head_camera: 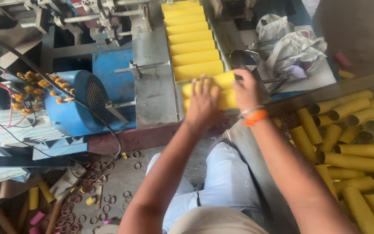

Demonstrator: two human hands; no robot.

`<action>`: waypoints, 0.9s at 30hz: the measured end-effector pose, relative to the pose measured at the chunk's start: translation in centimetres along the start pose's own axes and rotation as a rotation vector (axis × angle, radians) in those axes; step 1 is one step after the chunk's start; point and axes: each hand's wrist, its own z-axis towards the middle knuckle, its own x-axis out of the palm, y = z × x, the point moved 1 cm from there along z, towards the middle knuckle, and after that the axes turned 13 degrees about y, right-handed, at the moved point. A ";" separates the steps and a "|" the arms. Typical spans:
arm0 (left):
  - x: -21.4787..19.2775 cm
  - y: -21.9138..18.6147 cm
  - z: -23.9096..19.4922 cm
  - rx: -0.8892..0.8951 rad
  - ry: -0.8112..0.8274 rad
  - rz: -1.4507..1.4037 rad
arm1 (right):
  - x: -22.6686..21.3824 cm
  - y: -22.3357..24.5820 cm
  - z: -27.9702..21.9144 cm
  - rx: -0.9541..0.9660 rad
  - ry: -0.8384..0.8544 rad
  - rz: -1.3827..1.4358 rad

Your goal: The person repeatedly picks up yellow cylindrical objects from a large bin and places them onto a conveyor belt. The person handles the cylinders one at a time, moving them from the bin to the belt in a continuous loop.

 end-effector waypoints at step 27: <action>3.9 -18.0 0.7 0.288 0.466 -0.511 | -17.1 -20.3 -31.3 0.537 0.717 -1.313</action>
